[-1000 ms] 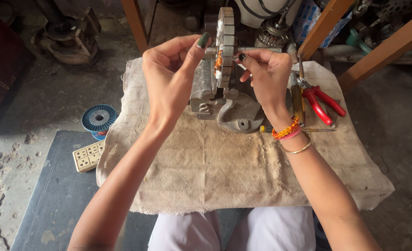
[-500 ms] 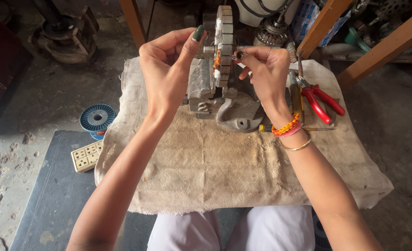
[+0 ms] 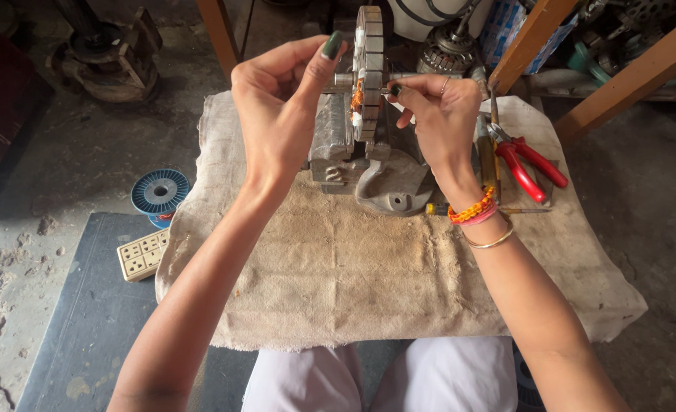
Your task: The person winds copper wire around the commutator segments of a motor armature clamped in a bench vise, using a small hand tool to press and tuck the wire into the slots between segments, working around the armature section by section.
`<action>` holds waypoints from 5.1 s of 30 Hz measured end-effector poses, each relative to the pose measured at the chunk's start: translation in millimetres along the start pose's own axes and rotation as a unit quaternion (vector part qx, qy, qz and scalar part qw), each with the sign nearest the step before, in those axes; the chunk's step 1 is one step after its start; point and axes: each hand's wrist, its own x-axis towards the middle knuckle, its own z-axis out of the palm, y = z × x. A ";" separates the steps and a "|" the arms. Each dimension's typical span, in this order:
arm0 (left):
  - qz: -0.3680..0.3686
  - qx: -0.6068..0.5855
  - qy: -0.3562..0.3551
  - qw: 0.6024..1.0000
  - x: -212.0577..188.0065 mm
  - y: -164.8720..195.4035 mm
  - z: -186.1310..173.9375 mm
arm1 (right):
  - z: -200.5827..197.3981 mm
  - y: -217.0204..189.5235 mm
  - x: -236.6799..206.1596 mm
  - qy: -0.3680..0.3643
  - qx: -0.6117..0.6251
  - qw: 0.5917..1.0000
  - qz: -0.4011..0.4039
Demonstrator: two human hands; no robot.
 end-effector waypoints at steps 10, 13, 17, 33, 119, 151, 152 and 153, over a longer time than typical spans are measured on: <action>-0.085 -0.010 0.076 0.993 3.7 -6.6 -12.0 | 1.5 -1.5 3.9 -0.028 -0.041 0.999 -0.019; -0.128 0.012 0.091 0.987 -4.8 -12.3 -25.8 | 1.1 -0.3 4.8 -0.030 -0.061 0.998 0.008; -0.220 0.023 0.129 0.967 -26.4 -22.0 -40.7 | -2.1 4.5 1.6 -0.041 -0.054 0.997 0.032; -0.264 0.098 0.036 0.959 -142.1 2.5 -9.8 | 14.1 -28.4 -52.0 -0.061 -0.389 0.811 -0.433; -0.359 -0.063 0.028 0.931 -73.4 -37.5 -57.7 | -5.9 -3.4 -28.7 0.015 -0.218 0.951 -0.217; -0.204 0.049 -0.086 0.974 -121.6 48.3 24.2 | -1.6 -17.8 -42.9 0.005 -0.209 0.944 -0.255; -0.200 0.052 -0.084 0.975 -118.8 48.9 25.0 | -3.2 -14.1 -40.4 0.010 -0.202 0.949 -0.243; -0.196 0.055 -0.084 0.975 -116.1 49.3 26.0 | -5.3 -10.1 -37.8 0.011 -0.190 0.954 -0.230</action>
